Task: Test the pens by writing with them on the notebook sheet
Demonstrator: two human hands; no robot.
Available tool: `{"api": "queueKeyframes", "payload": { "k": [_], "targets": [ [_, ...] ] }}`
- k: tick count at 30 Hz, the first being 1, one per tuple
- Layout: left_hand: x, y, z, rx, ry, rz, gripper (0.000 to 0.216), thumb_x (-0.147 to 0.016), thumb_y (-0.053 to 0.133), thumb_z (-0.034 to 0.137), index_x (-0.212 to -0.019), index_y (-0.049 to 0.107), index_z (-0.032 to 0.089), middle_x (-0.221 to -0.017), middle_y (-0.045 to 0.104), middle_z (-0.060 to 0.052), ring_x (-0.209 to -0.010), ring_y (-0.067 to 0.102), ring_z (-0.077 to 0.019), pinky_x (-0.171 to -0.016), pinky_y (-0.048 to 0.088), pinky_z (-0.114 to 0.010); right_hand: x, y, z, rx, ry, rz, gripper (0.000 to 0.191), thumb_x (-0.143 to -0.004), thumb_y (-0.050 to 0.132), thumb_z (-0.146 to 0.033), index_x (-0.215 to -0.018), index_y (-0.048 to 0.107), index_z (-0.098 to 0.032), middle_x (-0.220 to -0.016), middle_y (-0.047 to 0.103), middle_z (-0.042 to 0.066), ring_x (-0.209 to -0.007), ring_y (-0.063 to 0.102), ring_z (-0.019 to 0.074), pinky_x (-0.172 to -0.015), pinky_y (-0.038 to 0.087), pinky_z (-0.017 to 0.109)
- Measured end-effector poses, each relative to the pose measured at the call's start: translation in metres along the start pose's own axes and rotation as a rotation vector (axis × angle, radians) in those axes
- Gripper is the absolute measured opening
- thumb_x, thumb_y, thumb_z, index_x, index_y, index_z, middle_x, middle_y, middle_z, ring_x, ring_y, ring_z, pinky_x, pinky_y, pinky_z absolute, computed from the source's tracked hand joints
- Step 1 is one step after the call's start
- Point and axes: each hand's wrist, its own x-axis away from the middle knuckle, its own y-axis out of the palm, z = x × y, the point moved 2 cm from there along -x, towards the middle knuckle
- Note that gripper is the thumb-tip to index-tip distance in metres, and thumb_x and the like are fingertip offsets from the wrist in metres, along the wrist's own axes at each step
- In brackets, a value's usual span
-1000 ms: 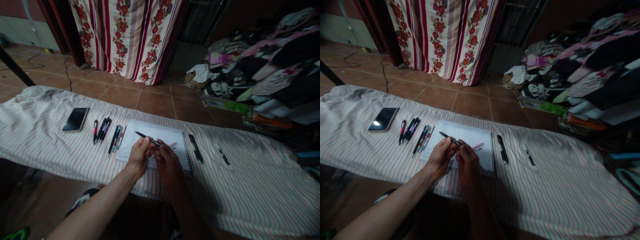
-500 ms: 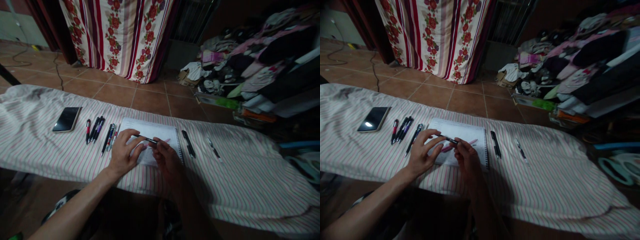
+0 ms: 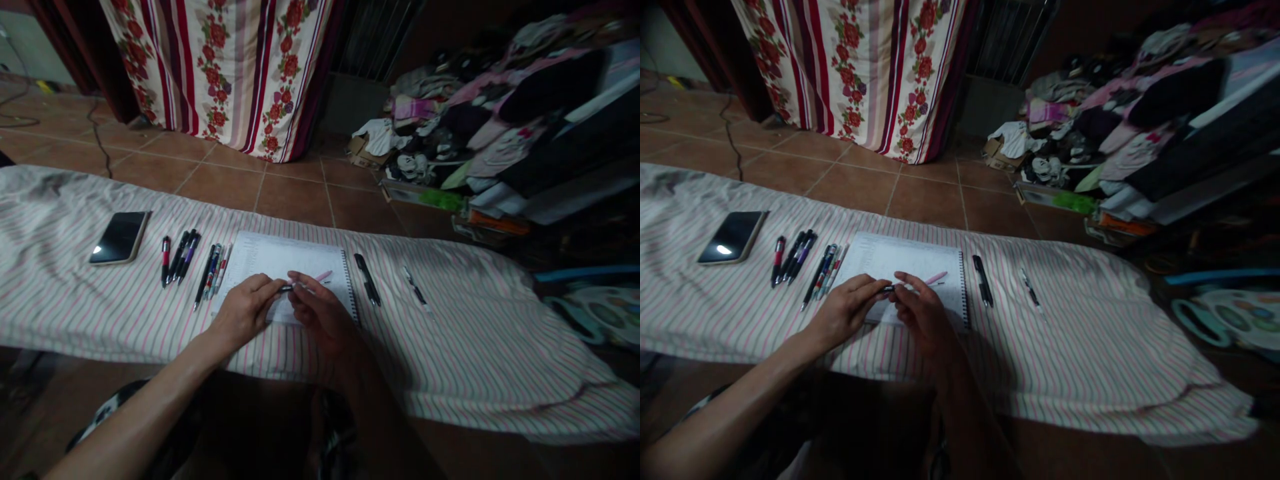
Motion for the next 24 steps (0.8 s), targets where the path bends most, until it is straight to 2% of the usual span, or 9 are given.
{"api": "queueKeyframes", "payload": {
  "k": [3, 8, 12, 18, 22, 24],
  "targets": [
    [-0.0009, 0.0007, -0.0009, 0.057, -0.022, -0.002, 0.032, -0.089, 0.036, 0.022, -0.115, 0.054, 0.013, -0.084, 0.058, -0.008, -0.080, 0.056, -0.0167, -0.073, 0.047, -0.030, -0.0012, -0.0008, -0.0003, -0.014, 0.022, -0.034, 0.038, -0.061, 0.075, -0.028, -0.094, 0.059, -0.015, -0.061, 0.055, -0.003, -0.049, 0.039, 0.0017, -0.042, 0.024, 0.011],
    [-0.0004, 0.0029, -0.0013, 0.165, -0.007, -0.017, 0.039, -0.089, 0.035, 0.018, -0.127, 0.044, 0.017, -0.094, 0.060, -0.008, -0.086, 0.057, -0.0151, -0.077, 0.046, -0.027, -0.0033, -0.0014, 0.0029, 0.048, 0.015, -0.020, 0.030, -0.063, 0.073, -0.034, -0.080, 0.058, -0.014, -0.061, 0.050, -0.004, -0.047, 0.034, 0.0013, -0.038, 0.018, 0.013],
    [-0.0002, 0.0057, -0.0011, 0.221, -0.037, -0.004, 0.040, -0.089, 0.036, 0.017, -0.128, 0.045, 0.018, -0.090, 0.062, -0.007, -0.082, 0.058, -0.0142, -0.074, 0.047, -0.025, -0.0042, -0.0016, 0.0057, 0.014, 0.066, -0.057, 0.033, -0.062, 0.074, -0.038, -0.076, 0.056, -0.014, -0.061, 0.049, -0.005, -0.046, 0.033, 0.0008, -0.037, 0.013, 0.011],
    [0.0007, 0.0100, -0.0009, 0.266, -0.041, 0.010, 0.043, -0.088, 0.037, 0.017, -0.131, 0.041, 0.018, -0.113, 0.060, -0.010, -0.091, 0.059, -0.0150, -0.082, 0.046, -0.028, -0.0054, -0.0020, 0.0064, -0.080, 0.136, -0.095, 0.037, -0.060, 0.076, -0.037, -0.080, 0.054, -0.014, -0.061, 0.051, -0.005, -0.044, 0.032, -0.0006, -0.036, 0.014, 0.009],
    [0.0007, 0.0093, -0.0009, 0.288, -0.049, -0.005, 0.041, -0.088, 0.037, 0.016, -0.129, 0.045, 0.019, -0.110, 0.062, -0.008, -0.088, 0.060, -0.0138, -0.079, 0.047, -0.026, -0.0048, -0.0003, 0.0072, -0.114, 0.141, -0.106, 0.040, -0.055, 0.079, -0.034, -0.078, 0.053, -0.014, -0.059, 0.051, -0.005, -0.042, 0.031, -0.0009, -0.035, 0.015, 0.008],
    [0.0003, 0.0082, 0.0000, 0.305, -0.059, 0.008, 0.039, -0.088, 0.038, 0.017, -0.126, 0.047, 0.018, -0.109, 0.063, -0.008, -0.092, 0.059, -0.0147, -0.081, 0.046, -0.027, -0.0044, 0.0015, 0.0080, -0.116, 0.130, -0.105, 0.040, -0.055, 0.079, -0.035, -0.077, 0.053, -0.014, -0.059, 0.051, -0.006, -0.042, 0.031, -0.0009, -0.035, 0.015, 0.008]
  ]
}}
